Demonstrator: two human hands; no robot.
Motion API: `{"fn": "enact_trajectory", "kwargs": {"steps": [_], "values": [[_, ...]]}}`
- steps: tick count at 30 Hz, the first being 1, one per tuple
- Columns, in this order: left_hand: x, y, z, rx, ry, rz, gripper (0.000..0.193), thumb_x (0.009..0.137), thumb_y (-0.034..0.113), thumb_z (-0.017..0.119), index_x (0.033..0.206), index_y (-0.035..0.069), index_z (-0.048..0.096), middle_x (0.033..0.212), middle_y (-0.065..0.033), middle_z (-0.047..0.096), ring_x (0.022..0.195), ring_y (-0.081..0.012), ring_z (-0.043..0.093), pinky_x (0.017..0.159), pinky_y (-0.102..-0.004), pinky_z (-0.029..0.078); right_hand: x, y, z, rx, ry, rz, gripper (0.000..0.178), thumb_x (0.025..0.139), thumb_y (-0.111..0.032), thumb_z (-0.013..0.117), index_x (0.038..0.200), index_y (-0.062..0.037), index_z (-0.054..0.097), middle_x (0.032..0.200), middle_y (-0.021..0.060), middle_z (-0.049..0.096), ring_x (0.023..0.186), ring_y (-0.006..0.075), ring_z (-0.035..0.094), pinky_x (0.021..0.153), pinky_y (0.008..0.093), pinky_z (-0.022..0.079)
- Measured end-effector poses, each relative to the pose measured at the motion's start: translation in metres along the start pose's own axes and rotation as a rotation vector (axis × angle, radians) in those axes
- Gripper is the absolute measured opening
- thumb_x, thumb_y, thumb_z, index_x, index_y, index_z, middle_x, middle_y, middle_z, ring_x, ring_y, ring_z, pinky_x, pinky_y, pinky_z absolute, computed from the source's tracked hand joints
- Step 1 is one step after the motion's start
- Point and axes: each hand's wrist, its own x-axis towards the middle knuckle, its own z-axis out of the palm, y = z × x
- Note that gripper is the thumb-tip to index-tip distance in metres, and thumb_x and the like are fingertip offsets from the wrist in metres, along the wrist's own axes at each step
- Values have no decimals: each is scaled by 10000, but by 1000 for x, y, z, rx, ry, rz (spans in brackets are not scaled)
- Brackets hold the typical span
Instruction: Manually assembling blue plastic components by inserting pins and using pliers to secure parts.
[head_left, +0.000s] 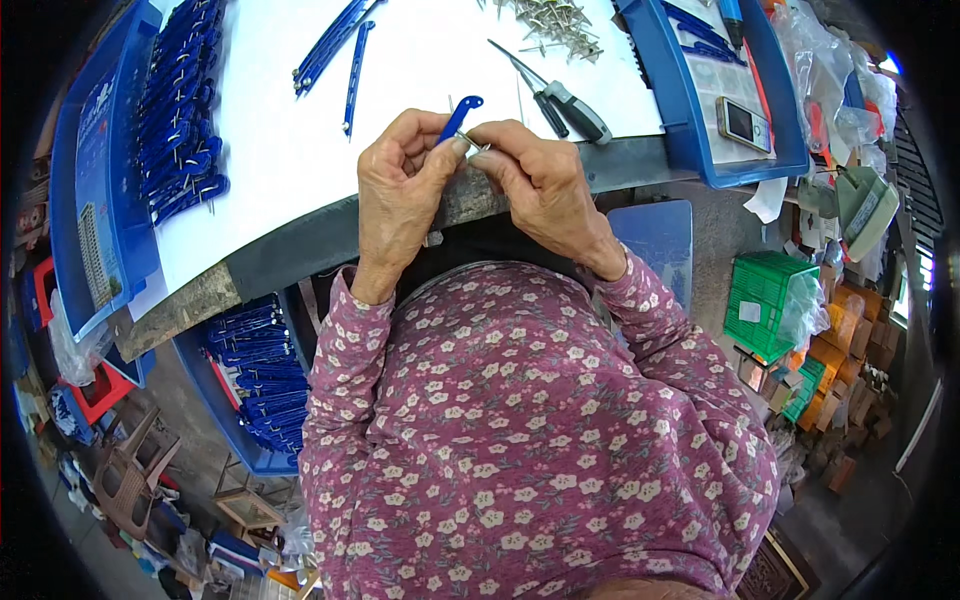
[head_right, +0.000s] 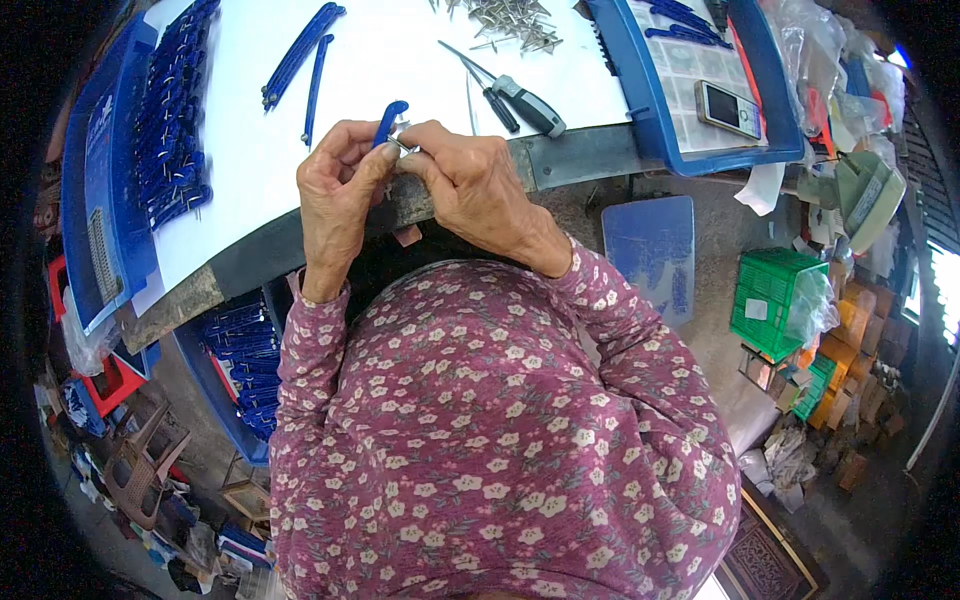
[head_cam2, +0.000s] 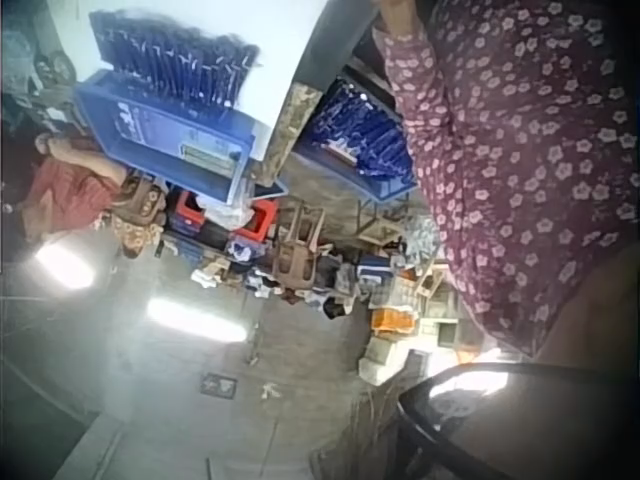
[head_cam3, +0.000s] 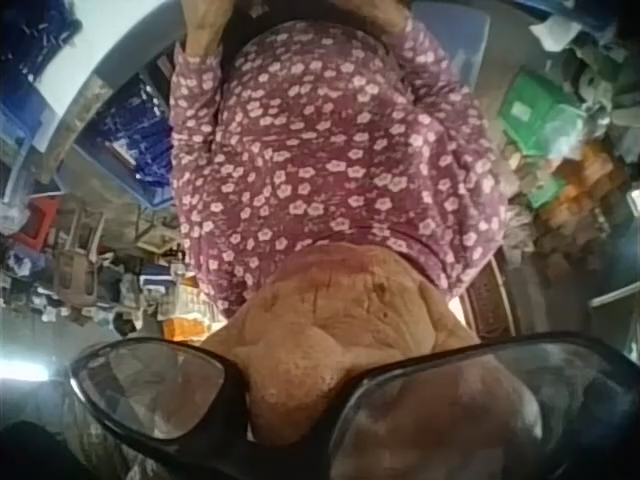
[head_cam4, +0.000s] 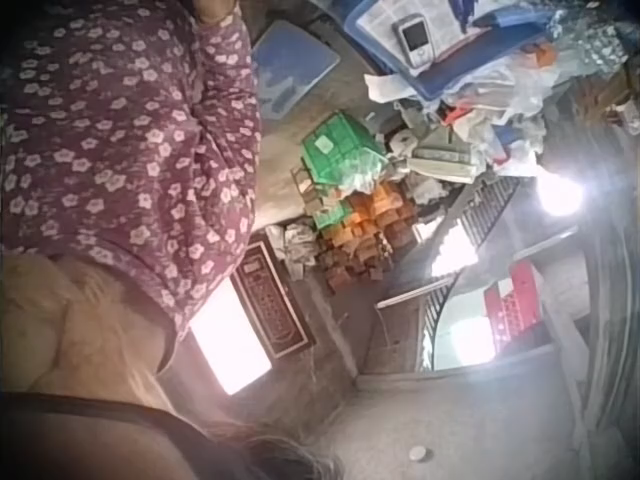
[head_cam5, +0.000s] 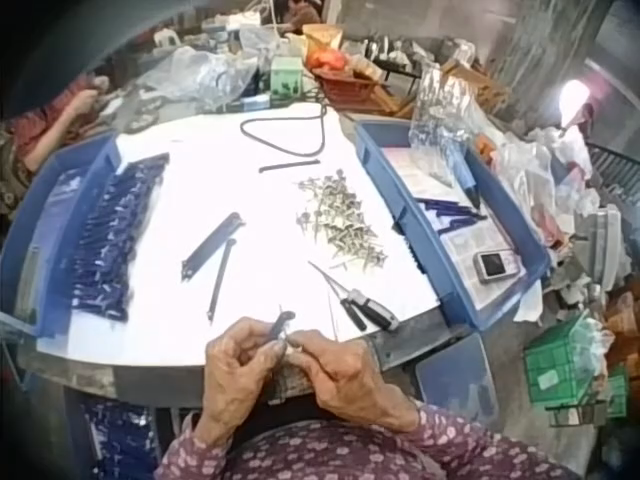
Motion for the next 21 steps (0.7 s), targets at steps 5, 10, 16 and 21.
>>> {"fn": "enact_trajectory", "kwargs": {"steps": [5, 10, 16, 21], "values": [[-1, 0, -1, -69, -2, -24, 119, 824, 61, 569, 918, -12, 563, 763, -36, 603, 687, -57, 572, 622, -168, 466, 8, -6, -12, 622, -113, 344, 149, 838, -101, 552, 923, 14, 596, 581, -21, 511, 467, 1, 394, 402, 141, 256], [-1, -1, 0, -46, 11, 19, 115, 831, 66, 567, 915, -13, 560, 768, -39, 601, 698, -60, 573, 623, -167, 463, 4, -8, -2, 346, -22, 225, 127, 827, -68, 556, 916, 15, 591, 588, -2, 527, 471, 30, 438, 404, 170, 315], [0, -1, -1, -25, 24, 22, 100, 830, 61, 567, 901, -9, 567, 771, -44, 603, 697, -62, 576, 615, -172, 467, 5, -6, 2, -187, 74, -136, 129, 760, -1, 590, 888, 6, 578, 638, 97, 568, 478, 152, 542, 431, 240, 393], [1, -1, -1, 0, 21, 19, 108, 823, 54, 570, 905, -16, 567, 767, -41, 604, 691, -57, 573, 608, -168, 463, 6, -8, 2, -298, 82, -200, 155, 735, 5, 605, 884, -5, 561, 647, 116, 568, 487, 202, 558, 434, 267, 405]]}}
